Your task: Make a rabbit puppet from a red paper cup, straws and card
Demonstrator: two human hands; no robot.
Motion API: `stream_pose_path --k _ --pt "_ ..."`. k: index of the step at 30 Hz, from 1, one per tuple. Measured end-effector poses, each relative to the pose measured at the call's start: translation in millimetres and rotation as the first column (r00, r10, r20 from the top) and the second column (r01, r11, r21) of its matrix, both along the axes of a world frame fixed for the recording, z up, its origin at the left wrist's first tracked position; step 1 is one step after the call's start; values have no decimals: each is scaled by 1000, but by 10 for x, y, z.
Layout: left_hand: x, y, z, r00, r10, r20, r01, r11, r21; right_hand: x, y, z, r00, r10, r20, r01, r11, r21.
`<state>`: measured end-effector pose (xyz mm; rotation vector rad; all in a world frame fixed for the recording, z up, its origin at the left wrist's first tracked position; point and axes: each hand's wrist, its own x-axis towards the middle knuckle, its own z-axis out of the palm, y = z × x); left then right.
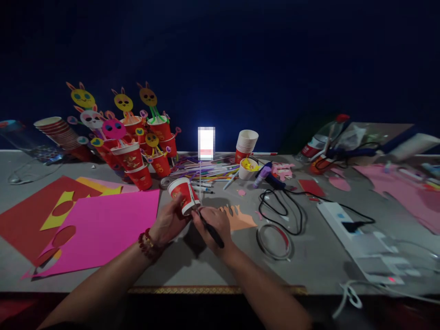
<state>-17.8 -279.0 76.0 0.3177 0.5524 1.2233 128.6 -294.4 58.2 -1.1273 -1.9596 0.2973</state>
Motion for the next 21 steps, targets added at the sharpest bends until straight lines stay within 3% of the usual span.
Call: stream_pose_path --k 6,12,15,18,21 --pt "15 -22 -62 987 -103 121 92 991 95 -46 -48 57 985 -42 -167 16 988 -151" --pt "-18 -2 -52 988 -81 130 76 996 41 -1 -19 17 1000 -16 16 15 999 44" --pt "-13 23 -59 998 -16 65 19 999 -41 0 -10 24 1000 10 13 -11 999 50" --pt "15 25 -64 998 -12 70 16 998 -62 -29 -29 51 997 3 -83 -7 999 -52" --pt "39 1 -50 994 -58 91 60 998 -14 -68 -59 56 957 -11 -289 -66 965 -253"
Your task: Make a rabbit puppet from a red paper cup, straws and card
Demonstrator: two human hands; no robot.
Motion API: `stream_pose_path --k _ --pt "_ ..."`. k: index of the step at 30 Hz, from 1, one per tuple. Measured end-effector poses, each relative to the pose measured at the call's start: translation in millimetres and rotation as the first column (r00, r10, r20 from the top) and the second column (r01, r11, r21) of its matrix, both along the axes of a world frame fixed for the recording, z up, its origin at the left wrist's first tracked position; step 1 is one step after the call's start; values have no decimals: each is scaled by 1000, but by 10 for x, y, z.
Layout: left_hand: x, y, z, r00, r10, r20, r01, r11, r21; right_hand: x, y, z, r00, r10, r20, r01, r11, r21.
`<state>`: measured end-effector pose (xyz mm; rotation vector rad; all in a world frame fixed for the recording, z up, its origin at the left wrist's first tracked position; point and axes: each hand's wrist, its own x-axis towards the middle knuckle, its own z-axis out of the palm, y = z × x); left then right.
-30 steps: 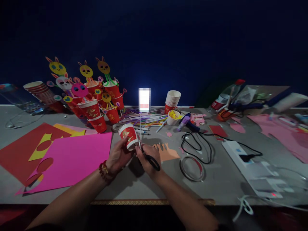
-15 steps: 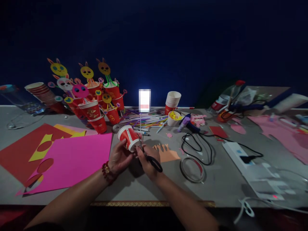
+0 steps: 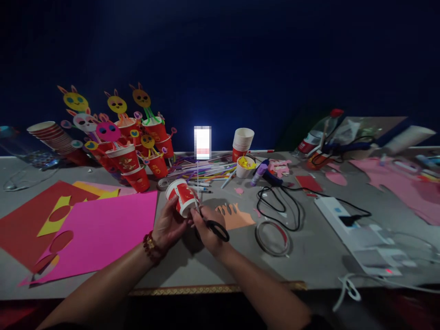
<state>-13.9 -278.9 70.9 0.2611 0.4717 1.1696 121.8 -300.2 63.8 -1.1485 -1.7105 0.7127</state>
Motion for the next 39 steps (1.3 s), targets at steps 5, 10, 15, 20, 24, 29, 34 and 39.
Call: stream_pose_path --k 5,10,15,20,24,29,34,39 --pt "-6 -40 46 996 -71 50 68 997 44 -10 -18 -24 995 -7 -95 2 998 -57" --pt "-10 -22 6 1000 22 3 -22 1000 -16 52 9 -5 983 -14 184 -7 994 112" --pt "-10 2 -49 997 6 -72 -10 998 -56 49 15 1 985 23 172 -38 996 82" --pt "-20 -20 14 998 -62 -3 62 997 53 34 17 -12 996 51 -74 -58 993 -100" --pt "-32 -18 28 1000 0 1 0 1000 22 61 34 -26 976 25 215 -39 997 62" --pt "-19 12 -11 997 62 -49 -69 988 -140 63 48 -49 918 -20 395 -85 966 246" --pt "1 28 -12 996 83 -19 -85 987 -139 51 84 -6 860 -59 507 -168 906 389" --pt "-16 17 39 993 89 -77 -103 974 -200 62 144 26 769 -162 618 -261 803 535"
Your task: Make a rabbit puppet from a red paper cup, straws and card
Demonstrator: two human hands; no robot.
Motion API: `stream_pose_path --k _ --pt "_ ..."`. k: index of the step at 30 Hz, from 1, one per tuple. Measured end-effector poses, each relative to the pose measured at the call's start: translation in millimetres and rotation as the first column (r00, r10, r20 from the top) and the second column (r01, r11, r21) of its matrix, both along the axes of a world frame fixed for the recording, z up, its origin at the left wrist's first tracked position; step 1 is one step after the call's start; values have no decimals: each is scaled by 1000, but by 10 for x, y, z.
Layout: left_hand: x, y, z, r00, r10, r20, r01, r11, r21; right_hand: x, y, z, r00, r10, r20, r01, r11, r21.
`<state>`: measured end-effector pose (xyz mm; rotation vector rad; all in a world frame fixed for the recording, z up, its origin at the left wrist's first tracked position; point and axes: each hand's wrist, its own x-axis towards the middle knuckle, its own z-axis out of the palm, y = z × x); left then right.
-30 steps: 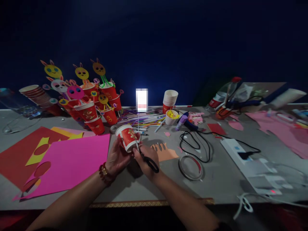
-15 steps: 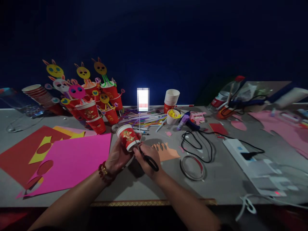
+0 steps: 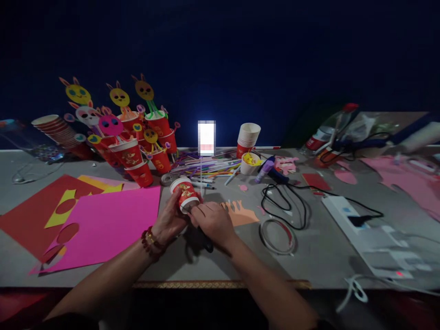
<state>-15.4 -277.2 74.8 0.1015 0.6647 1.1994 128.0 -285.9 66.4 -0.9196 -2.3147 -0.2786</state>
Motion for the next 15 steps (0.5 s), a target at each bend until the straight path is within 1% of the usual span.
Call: stream_pose_path --k 3,6,10,15 --pt "-7 -4 7 999 -29 -38 29 999 -15 12 16 22 997 27 68 -30 999 40" --pt "-2 -7 -8 996 -34 -83 37 999 33 21 20 55 992 64 105 -68 997 36" --pt "11 -21 -13 991 12 -130 1 995 97 26 28 66 990 90 105 -96 994 47" --pt "23 -41 3 988 -21 -155 34 996 81 22 42 35 989 117 91 -122 991 52"
